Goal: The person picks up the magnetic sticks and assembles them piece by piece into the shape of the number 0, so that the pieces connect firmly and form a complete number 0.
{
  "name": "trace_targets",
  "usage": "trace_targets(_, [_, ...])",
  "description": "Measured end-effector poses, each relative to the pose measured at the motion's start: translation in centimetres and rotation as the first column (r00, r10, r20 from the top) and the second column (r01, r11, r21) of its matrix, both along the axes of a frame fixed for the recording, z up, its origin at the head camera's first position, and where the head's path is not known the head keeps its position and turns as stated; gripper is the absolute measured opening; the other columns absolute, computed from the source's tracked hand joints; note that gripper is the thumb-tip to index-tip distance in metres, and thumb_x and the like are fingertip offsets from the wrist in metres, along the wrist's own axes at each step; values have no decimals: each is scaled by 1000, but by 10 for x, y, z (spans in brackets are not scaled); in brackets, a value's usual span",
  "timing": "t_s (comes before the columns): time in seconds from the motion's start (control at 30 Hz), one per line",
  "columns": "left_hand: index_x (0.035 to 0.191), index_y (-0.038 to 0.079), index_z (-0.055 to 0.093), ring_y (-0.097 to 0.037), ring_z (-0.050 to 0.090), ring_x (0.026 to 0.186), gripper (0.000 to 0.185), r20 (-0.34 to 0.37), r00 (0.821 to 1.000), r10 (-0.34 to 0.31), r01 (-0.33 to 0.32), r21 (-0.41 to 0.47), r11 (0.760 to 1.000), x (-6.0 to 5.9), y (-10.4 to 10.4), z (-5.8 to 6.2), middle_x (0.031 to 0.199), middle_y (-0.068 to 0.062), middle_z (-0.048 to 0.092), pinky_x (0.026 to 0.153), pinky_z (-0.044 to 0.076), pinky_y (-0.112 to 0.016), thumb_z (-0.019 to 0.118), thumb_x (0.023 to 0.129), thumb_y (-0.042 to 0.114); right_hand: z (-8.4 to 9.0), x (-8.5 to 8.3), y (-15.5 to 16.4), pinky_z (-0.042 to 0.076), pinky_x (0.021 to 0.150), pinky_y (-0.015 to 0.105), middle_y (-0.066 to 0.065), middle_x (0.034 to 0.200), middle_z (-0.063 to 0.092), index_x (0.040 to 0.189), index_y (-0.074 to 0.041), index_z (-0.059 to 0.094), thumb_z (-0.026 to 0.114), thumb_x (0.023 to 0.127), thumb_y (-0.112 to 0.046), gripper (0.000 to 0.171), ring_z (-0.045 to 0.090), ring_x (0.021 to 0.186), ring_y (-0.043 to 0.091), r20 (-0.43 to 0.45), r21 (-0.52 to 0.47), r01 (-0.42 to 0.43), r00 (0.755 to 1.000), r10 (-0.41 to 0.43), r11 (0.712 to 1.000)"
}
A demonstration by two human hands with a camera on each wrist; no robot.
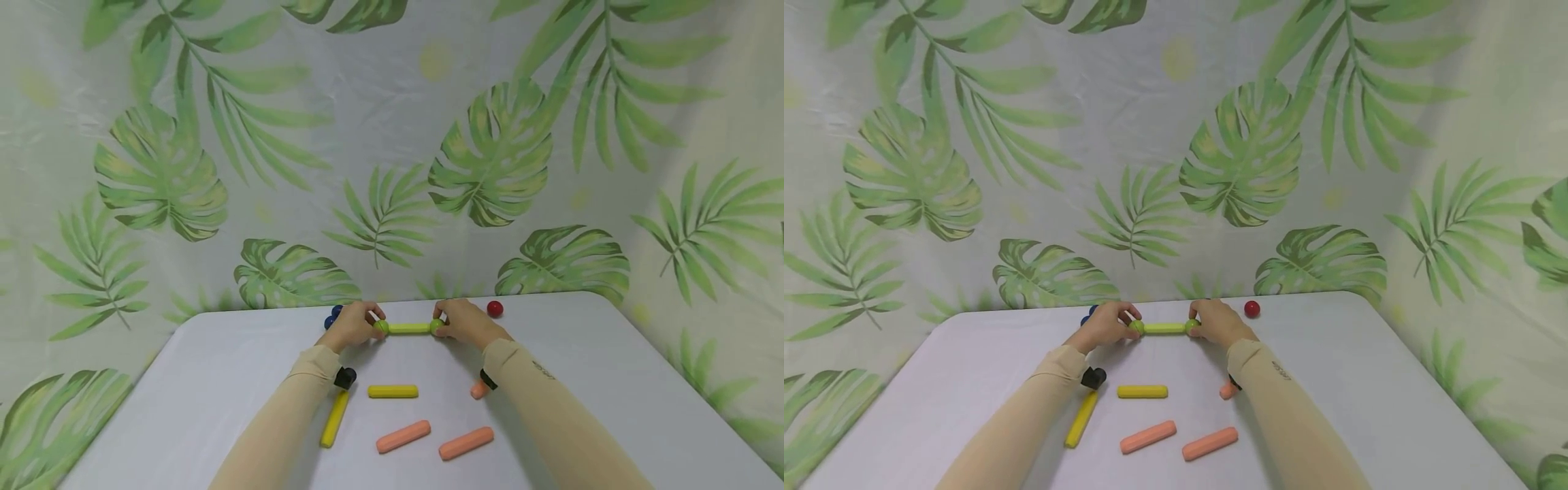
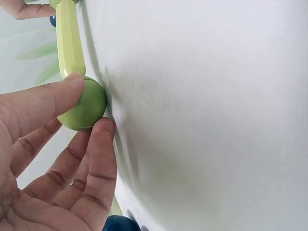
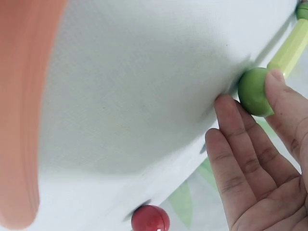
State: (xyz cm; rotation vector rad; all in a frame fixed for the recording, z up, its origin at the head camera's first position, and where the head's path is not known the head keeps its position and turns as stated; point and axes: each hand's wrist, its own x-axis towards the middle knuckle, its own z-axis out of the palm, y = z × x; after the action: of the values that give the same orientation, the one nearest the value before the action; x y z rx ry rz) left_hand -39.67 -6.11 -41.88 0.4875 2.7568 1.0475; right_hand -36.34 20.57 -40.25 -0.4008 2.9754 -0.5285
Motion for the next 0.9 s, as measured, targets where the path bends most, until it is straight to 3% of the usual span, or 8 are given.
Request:
trace_targets(0.27, [116, 11, 74, -20, 66, 86, 28, -33, 999, -10, 9, -10, 1000, 2, -1, 2, 103, -10, 73, 76, 55, -32, 86, 91, 10, 2, -2, -3, 53, 81, 35, 6, 98, 71, 121, -8, 69, 79, 100, -20, 27, 61, 83, 17, 19, -15, -4, 1000, 5, 1000])
trace_targets(0.47, [121, 11, 72, -22, 68, 90, 32, -37, 999, -9, 8, -29, 1000, 3, -4, 3, 106, -11, 74, 81, 57, -35, 86, 92, 12, 4, -2, -5, 56, 91, 40, 10, 107, 74, 128, -6, 67, 80, 99, -21, 35, 66, 93, 20, 40, -10, -2, 999, 3, 1000])
trace_targets(0.7, [126, 7, 71, -26, 69, 96, 37, -73, 997, -28, 23, -74, 997, 6, -14, 10, 107, -12, 75, 87, 58, -40, 86, 92, 14, 8, -3, -9, 55, 93, 43, 12, 109, 72, 135, -4, 65, 79, 99, -23, 43, 64, 93, 21, 45, 7, -13, 999, 12, 1000])
trace_targets(0.9, [126, 6, 72, -27, 68, 99, 36, -83, 996, -41, 34, -84, 996, 13, -26, 17, 106, -10, 74, 92, 57, -45, 85, 93, 15, 11, -2, -18, 56, 98, 48, 17, 123, 72, 137, -5, 65, 78, 101, -25, 44, 68, 108, 28, 36, 8, -38, 999, 38, 999])
